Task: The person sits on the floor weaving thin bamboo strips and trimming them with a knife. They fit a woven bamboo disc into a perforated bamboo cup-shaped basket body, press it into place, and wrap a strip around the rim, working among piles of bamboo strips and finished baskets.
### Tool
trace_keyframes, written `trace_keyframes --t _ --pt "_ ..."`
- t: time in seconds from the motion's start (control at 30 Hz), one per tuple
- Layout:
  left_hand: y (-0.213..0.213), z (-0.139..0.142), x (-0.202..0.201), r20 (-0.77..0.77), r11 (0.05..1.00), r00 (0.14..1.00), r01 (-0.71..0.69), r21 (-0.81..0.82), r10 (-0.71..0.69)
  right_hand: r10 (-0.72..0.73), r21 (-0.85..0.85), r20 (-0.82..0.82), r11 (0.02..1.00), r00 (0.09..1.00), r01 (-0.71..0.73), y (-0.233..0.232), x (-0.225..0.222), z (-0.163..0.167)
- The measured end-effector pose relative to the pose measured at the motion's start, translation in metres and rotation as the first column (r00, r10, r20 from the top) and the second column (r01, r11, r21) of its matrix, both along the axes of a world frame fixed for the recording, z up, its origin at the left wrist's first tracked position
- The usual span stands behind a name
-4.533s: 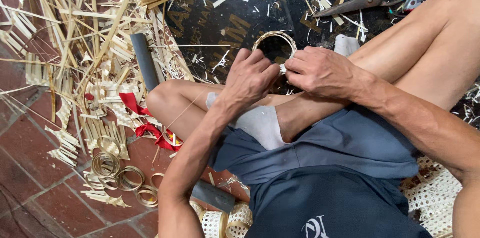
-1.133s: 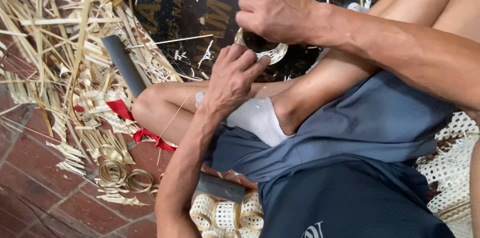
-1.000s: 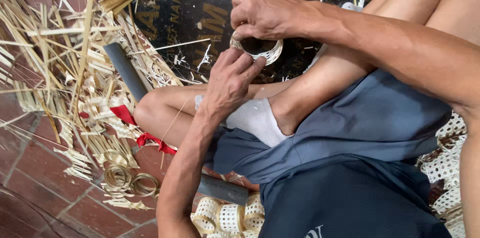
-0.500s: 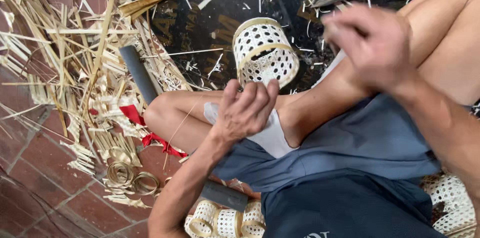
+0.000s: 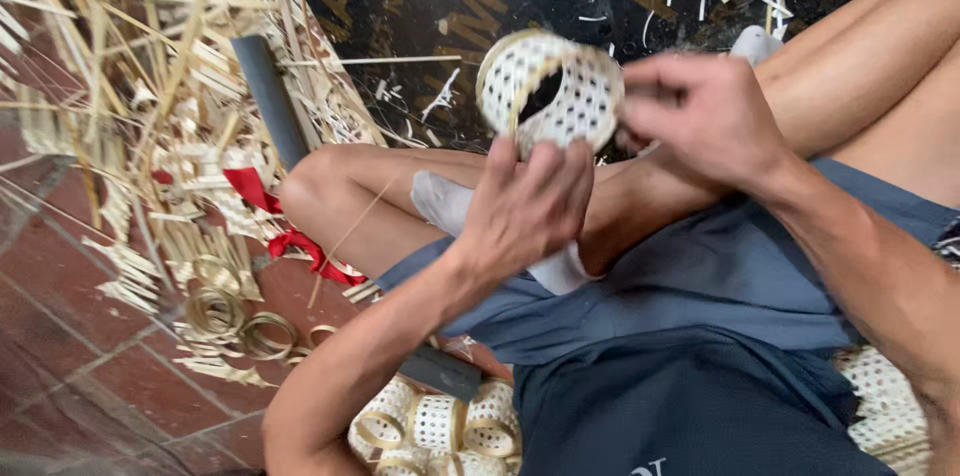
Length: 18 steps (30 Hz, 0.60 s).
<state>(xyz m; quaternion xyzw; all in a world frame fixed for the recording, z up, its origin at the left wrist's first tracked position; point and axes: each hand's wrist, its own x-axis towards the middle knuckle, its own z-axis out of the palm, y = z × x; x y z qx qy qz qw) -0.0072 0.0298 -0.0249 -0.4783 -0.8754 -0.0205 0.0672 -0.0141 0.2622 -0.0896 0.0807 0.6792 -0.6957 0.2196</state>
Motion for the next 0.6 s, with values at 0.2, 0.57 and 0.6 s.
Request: trace_keyframes --t 0.2,0.57,0.6 --pt "0.037 -0.05 -0.023 0.07 0.974 0.981 -0.191 0.123 0.183 -0.041 0.089 0.005 0.995 0.999 0.04 0.013 -0.037 -0.028" --pt "0.039 -0.066 -0.018 0.062 0.966 0.979 -0.201 0.16 0.193 0.038 0.319 0.069 0.946 0.997 -0.058 0.015 -0.053 -0.019" --pt "0.039 -0.067 -0.017 0.065 0.964 0.978 -0.205 0.172 0.197 0.039 0.348 0.051 0.936 0.998 -0.055 0.013 -0.053 -0.016"
